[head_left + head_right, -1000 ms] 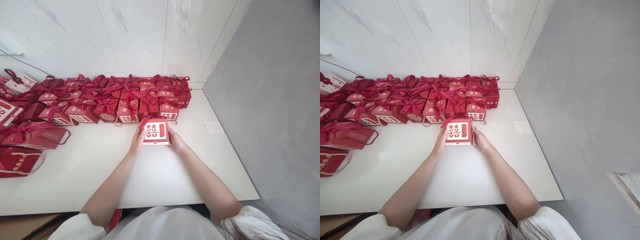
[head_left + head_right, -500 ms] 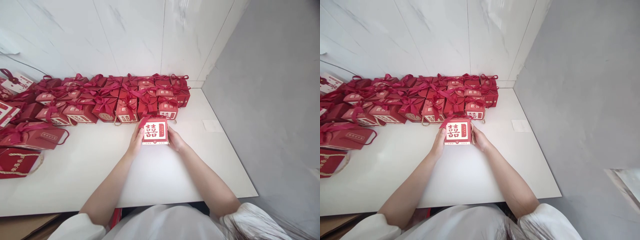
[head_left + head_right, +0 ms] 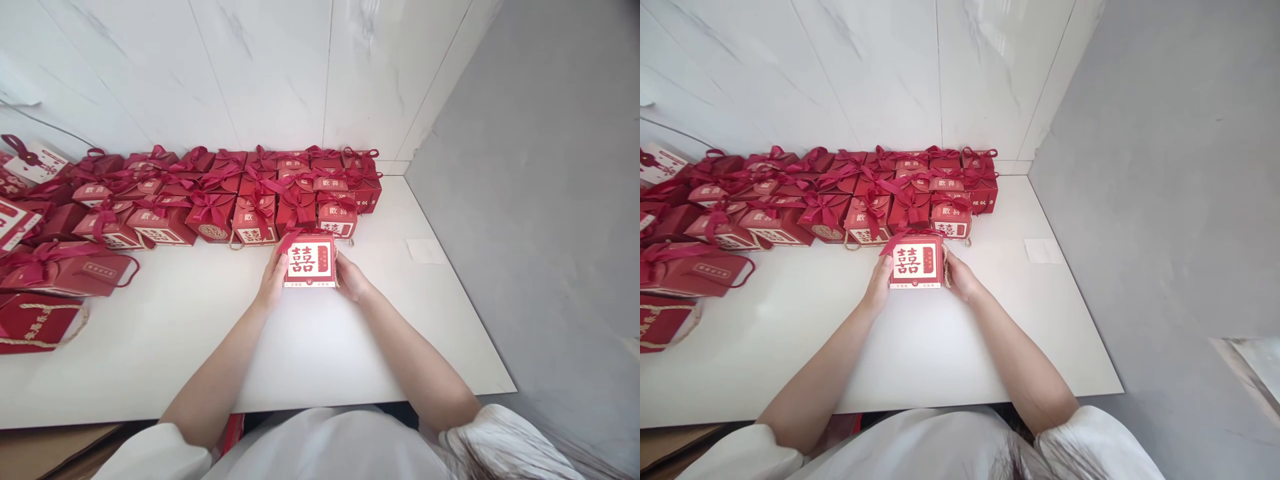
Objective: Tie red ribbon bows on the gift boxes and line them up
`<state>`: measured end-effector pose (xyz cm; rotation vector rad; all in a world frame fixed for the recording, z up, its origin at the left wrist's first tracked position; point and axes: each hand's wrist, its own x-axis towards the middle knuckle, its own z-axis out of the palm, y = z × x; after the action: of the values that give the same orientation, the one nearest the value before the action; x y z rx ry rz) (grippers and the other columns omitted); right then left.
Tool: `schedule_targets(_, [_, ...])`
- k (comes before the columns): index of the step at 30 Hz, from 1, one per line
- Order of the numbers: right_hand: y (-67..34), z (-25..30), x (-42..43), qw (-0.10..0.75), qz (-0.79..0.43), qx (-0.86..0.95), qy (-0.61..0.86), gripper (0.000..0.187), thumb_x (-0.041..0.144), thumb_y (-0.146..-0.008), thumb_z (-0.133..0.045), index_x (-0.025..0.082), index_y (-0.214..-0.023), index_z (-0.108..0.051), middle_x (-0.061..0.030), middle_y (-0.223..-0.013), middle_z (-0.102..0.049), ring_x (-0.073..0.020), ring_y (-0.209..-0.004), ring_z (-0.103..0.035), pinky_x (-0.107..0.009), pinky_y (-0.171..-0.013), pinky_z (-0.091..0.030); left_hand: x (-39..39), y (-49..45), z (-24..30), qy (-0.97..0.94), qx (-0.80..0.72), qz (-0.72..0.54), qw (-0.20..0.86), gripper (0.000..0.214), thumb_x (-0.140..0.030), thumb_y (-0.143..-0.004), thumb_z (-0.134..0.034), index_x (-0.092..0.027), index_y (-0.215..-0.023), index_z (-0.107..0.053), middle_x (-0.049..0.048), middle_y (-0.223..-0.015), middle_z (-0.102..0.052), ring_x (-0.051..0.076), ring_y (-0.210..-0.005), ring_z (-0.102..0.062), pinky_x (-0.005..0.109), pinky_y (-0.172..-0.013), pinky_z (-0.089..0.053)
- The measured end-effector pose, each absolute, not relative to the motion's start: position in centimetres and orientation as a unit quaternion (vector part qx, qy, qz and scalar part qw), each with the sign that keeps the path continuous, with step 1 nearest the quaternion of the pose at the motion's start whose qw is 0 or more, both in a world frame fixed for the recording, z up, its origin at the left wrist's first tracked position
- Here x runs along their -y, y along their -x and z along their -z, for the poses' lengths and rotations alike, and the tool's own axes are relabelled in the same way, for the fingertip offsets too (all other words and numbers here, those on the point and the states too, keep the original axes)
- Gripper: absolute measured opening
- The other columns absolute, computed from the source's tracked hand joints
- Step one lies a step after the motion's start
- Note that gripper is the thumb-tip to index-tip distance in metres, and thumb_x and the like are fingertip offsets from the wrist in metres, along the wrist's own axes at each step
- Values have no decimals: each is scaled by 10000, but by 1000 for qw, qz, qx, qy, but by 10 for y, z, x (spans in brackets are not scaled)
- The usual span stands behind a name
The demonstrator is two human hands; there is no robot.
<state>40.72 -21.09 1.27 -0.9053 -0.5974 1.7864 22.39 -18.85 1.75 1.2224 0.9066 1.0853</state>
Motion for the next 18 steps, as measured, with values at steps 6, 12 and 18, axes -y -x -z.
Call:
schedule_targets(6, [-407, -14, 211, 500, -742, 246, 373, 380, 497, -982, -428, 245, -1166, -646, -38, -1213, -734, -261, -1181, -667, -461, -1046, -519, 189, -223, -16, -544, -339, -480, 598, 678, -563, -880, -614, -259, -1466, -459, 85, -1447, -571, 290, -1306, -563, 407, -1067, -495])
schedule_targets(12, [-409, -10, 211, 525, -724, 271, 357, 427, 534, -948, -485, 272, -1263, -602, -20, -1354, -662, -247, -1278, -603, -440, -1069, -497, 185, -223, -11, -511, -389, -495, 585, 569, -586, -905, -563, -252, -1366, -538, 81, -1330, -651, 269, -1209, -627, 390, -1001, -521])
schedule_targets(18, [-412, -7, 215, 555, -688, 319, 342, 536, 518, -861, -609, 365, -1365, -512, 21, -1497, -536, -252, -1358, -531, -436, -1054, -497, 186, -221, -16, -548, -473, -528, 445, 451, -566, -938, -520, -224, -1221, -600, 67, -1197, -691, 229, -1115, -642, 336, -966, -497])
